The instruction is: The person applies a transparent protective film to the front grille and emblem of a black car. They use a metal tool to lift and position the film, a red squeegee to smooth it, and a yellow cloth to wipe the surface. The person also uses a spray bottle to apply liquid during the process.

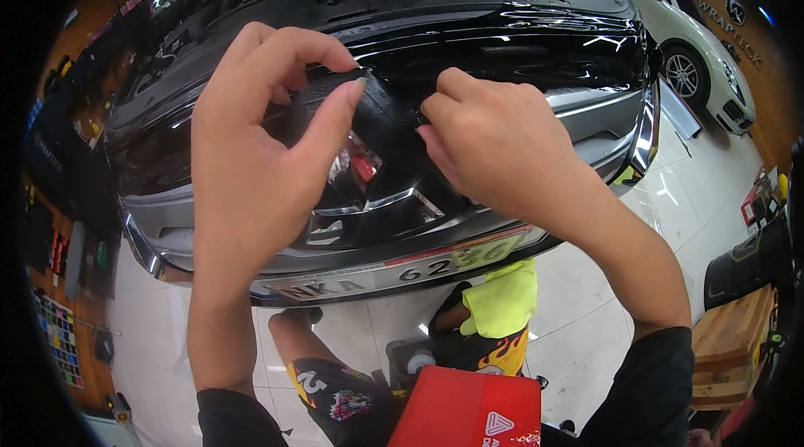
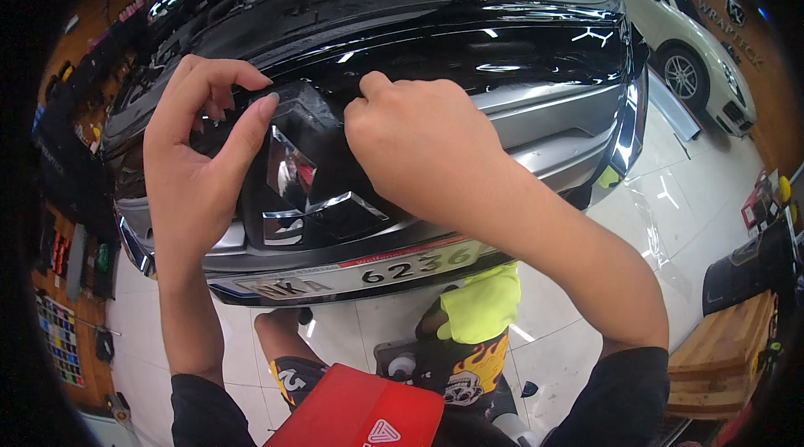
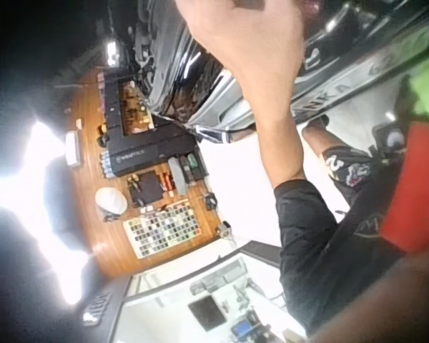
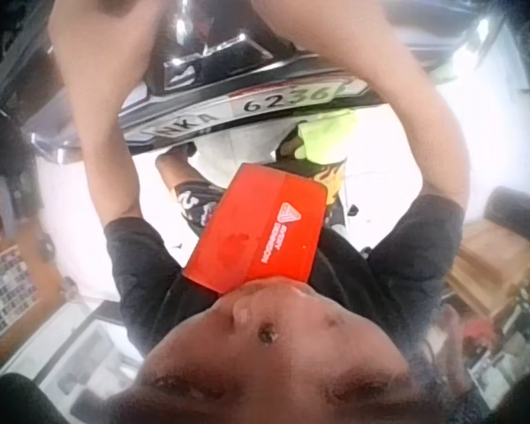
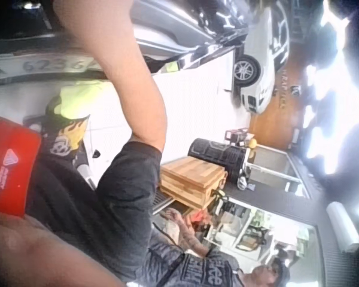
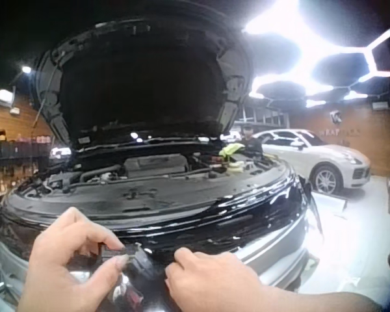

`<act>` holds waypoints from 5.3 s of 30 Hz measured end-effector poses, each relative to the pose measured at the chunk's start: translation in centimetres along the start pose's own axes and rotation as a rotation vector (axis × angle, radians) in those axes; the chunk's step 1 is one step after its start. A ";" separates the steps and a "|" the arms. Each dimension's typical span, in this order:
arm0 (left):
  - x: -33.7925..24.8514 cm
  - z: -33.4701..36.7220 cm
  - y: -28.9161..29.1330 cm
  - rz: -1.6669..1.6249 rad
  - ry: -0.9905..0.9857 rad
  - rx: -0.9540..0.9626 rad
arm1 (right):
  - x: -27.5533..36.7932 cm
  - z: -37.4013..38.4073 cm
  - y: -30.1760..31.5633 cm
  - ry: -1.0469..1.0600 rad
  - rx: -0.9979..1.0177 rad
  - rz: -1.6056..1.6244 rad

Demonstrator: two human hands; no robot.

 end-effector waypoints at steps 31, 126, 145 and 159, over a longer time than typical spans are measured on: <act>0.2 5.4 -9.7 -0.261 -0.417 0.394 | -2.7 5.0 4.7 -0.066 -0.021 -0.063; 1.4 4.7 -10.7 -0.349 -0.241 0.338 | 0.9 -4.6 -7.9 -1.044 -0.428 2.233; 1.6 4.5 -10.6 -0.332 -0.224 0.382 | 0.6 -4.1 -7.6 -0.954 -0.407 2.285; 1.6 4.5 -10.6 -0.349 -0.289 0.393 | -0.1 -5.3 -7.2 -1.017 -0.452 2.256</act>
Point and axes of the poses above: each hand's wrist, its own z-axis towards the middle knuckle, its own y-axis out of the back of the hand, x = y × z, the point moved 10 cm from there along z, towards the middle knuckle, and after that the axes turned 10 degrees about -x, right-handed, at the moved point
